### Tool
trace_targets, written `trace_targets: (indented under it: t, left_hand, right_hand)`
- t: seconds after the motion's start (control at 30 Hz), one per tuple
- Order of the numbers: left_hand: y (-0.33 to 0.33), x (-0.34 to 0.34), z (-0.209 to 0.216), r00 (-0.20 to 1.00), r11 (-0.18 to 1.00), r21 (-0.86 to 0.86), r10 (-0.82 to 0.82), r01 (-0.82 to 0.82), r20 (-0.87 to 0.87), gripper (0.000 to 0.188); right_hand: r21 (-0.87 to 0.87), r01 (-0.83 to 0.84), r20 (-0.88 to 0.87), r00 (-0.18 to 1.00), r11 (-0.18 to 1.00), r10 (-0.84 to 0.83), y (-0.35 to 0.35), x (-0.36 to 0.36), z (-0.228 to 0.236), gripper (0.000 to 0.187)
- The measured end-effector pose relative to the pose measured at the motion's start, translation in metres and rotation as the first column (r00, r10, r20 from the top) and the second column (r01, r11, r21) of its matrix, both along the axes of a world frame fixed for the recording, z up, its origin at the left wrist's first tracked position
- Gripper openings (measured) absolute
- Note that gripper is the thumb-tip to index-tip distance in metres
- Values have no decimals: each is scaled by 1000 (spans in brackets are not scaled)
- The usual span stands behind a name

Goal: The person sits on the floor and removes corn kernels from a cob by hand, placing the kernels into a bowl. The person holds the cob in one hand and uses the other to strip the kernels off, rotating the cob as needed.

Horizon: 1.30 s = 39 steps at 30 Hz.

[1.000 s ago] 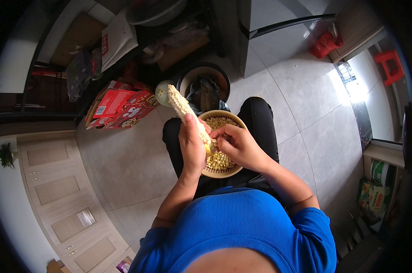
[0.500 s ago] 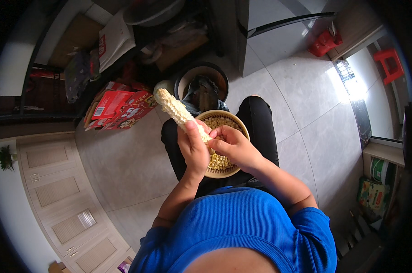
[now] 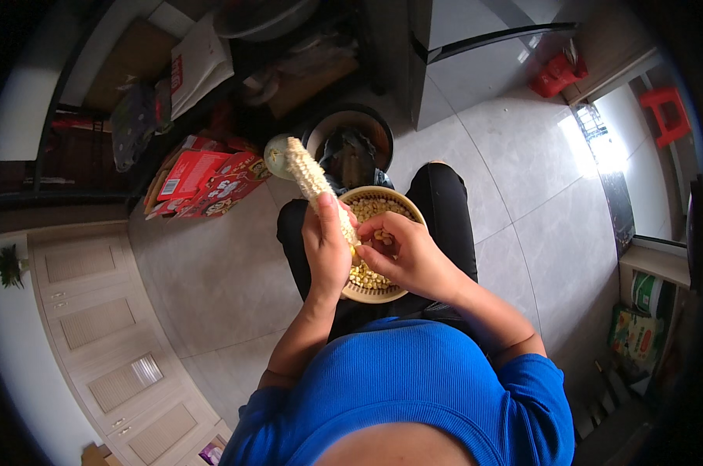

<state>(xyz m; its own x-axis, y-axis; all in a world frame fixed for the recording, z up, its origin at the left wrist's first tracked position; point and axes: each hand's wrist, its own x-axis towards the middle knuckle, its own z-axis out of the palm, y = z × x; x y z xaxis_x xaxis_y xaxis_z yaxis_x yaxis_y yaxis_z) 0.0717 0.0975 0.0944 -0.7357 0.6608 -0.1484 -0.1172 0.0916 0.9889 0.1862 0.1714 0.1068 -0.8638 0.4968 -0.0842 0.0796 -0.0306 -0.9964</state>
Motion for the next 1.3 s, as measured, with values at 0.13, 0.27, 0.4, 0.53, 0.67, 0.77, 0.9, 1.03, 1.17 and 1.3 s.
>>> trace_targets:
  t: [0.13,0.27,0.4,0.53,0.67,0.77,0.9,1.03,1.17,1.3]
  left_hand:
    - [1,0,-1,996,994,-95,-51,44,-67,39]
    - [2,1,-9,999,994,-109,-22,18,-40,42]
    - [1,5,-7,987,998,-53,30,-22,157,42]
    - [0,-3,-14,990,999,-45,-7,14,139,43]
    - [1,-5,-14,943,1000,21,-19,13,332,43]
    - [-3,-11,-19,847,994,104,-32,-28,530,41]
    - [-5,-12,-20,820,992,107,-7,-66,572,39]
    - [-13,-22,-26,767,976,196,-51,-99,640,33]
    - [-13,-28,-26,793,976,163,16,-146,610,24]
    - [-16,-26,-29,832,980,142,39,-141,554,20]
  right_hand:
    - [111,10,-23,1000,994,-8,1,-1,-5,21]
    - [104,44,-30,999,994,-41,-2,-1,-12,19]
    - [-16,47,35,998,999,-47,-2,1,-19,18]
    - [-237,33,-60,997,971,-49,-6,-1,-28,17]
    - [-324,78,-69,992,943,-106,-10,-6,-39,13]
    - [-444,63,-129,983,894,-133,-10,-8,-33,11]
    - [-392,-4,-62,998,920,-22,-8,-5,-33,11]
    - [-345,125,1,991,930,-133,-5,1,-42,10]
    - [413,-92,82,995,906,64,-12,5,-107,22]
    - [112,87,9,996,990,-89,-15,-4,-86,20]
